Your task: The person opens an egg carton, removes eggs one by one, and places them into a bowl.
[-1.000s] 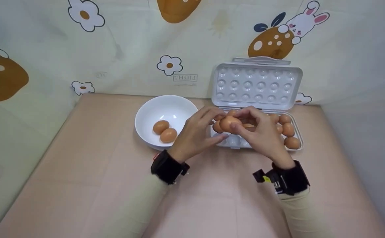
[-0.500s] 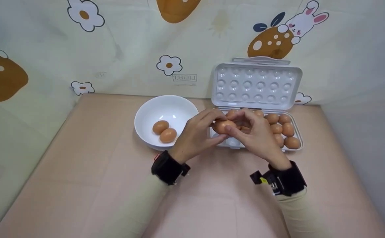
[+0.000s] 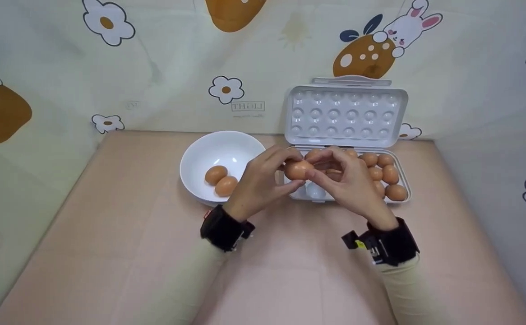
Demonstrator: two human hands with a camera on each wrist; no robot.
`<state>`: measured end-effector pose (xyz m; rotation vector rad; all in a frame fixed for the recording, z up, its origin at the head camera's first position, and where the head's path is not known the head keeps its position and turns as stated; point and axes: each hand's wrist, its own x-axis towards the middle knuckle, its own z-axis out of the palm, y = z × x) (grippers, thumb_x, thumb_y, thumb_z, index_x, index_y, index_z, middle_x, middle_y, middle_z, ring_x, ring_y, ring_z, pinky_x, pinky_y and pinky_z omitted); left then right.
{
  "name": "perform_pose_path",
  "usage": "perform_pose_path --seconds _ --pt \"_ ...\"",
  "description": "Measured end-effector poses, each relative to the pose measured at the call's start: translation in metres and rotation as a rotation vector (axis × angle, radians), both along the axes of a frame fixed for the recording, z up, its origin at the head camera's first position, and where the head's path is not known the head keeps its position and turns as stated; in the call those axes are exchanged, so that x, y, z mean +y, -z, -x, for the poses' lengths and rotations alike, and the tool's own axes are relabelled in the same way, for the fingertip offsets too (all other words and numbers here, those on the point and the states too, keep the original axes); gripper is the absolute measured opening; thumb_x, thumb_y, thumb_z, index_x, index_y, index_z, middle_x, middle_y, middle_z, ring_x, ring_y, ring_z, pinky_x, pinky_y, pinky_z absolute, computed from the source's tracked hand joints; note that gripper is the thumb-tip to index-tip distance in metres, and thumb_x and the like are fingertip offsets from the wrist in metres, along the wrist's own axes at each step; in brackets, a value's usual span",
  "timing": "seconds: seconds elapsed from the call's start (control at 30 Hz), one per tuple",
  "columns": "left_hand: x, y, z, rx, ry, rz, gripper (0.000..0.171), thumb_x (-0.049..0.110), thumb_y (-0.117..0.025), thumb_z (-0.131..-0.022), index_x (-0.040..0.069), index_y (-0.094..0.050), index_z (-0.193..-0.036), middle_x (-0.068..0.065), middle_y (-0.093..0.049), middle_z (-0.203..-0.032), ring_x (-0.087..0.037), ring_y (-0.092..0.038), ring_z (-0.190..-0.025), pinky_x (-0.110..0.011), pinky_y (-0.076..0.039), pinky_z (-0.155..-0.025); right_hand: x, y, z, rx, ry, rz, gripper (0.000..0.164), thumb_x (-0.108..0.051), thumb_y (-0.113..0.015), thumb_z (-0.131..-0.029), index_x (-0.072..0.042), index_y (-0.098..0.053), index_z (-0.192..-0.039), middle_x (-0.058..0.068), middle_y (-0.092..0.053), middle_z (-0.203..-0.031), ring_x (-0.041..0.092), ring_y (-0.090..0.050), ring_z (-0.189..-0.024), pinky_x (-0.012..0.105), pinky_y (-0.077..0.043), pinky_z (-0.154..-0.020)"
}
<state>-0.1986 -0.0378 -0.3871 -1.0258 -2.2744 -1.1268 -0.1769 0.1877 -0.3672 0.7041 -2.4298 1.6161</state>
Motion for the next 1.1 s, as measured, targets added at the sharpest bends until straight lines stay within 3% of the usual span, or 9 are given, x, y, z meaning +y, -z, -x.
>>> perform_pose_path --seconds 0.27,0.5,0.7,0.87,1.1 --pt "-0.016 -0.01 0.005 -0.029 -0.019 -0.05 0.041 0.013 -0.089 -0.087 0.011 -0.068 -0.123 -0.001 -0.068 -0.122 -0.01 -0.063 -0.112 -0.02 -0.056 -0.094 0.007 -0.004 0.001 -0.002 0.051 -0.022 0.025 -0.018 -0.079 -0.098 -0.011 -0.072 -0.121 -0.003 -0.074 -0.12 0.017 -0.072 -0.108 0.03 -0.061 -0.09" --pt "-0.037 -0.02 0.008 -0.044 -0.126 -0.041 0.041 0.015 -0.089 -0.088 0.009 -0.069 -0.123 -0.002 -0.068 -0.118 -0.011 -0.065 -0.108 -0.019 -0.056 -0.091 0.014 -0.007 0.002 0.028 0.113 -0.121 0.024 -0.016 -0.078 -0.098 -0.01 -0.071 -0.12 -0.001 -0.075 -0.118 0.013 -0.07 -0.108 0.022 -0.059 -0.089" --pt "-0.056 -0.026 0.014 -0.061 -0.163 -0.016 0.039 0.012 -0.088 -0.087 0.006 -0.068 -0.12 -0.005 -0.067 -0.114 -0.014 -0.066 -0.103 -0.02 -0.057 -0.089 0.015 -0.008 0.003 0.068 0.125 -0.172 0.024 -0.012 -0.079 -0.097 -0.01 -0.072 -0.119 0.001 -0.076 -0.116 0.014 -0.071 -0.105 0.021 -0.059 -0.087" --pt "-0.072 -0.037 0.024 -0.126 -0.164 0.086 0.037 0.01 -0.088 -0.086 0.007 -0.068 -0.118 -0.005 -0.067 -0.112 -0.016 -0.064 -0.1 -0.026 -0.058 -0.087 0.018 -0.009 0.005 0.075 0.135 -0.216 0.029 -0.009 -0.079 -0.095 -0.007 -0.071 -0.123 0.002 -0.074 -0.115 0.017 -0.072 -0.104 0.026 -0.06 -0.09" --pt "-0.081 -0.056 0.04 -0.262 -0.151 0.343 0.037 0.012 -0.088 -0.088 0.012 -0.068 -0.119 -0.003 -0.067 -0.11 -0.022 -0.061 -0.098 -0.035 -0.053 -0.086 0.026 -0.01 0.003 0.052 0.173 -0.226 0.033 -0.008 -0.078 -0.096 -0.006 -0.069 -0.127 0.008 -0.07 -0.12 0.027 -0.071 -0.111 0.039 -0.062 -0.091"
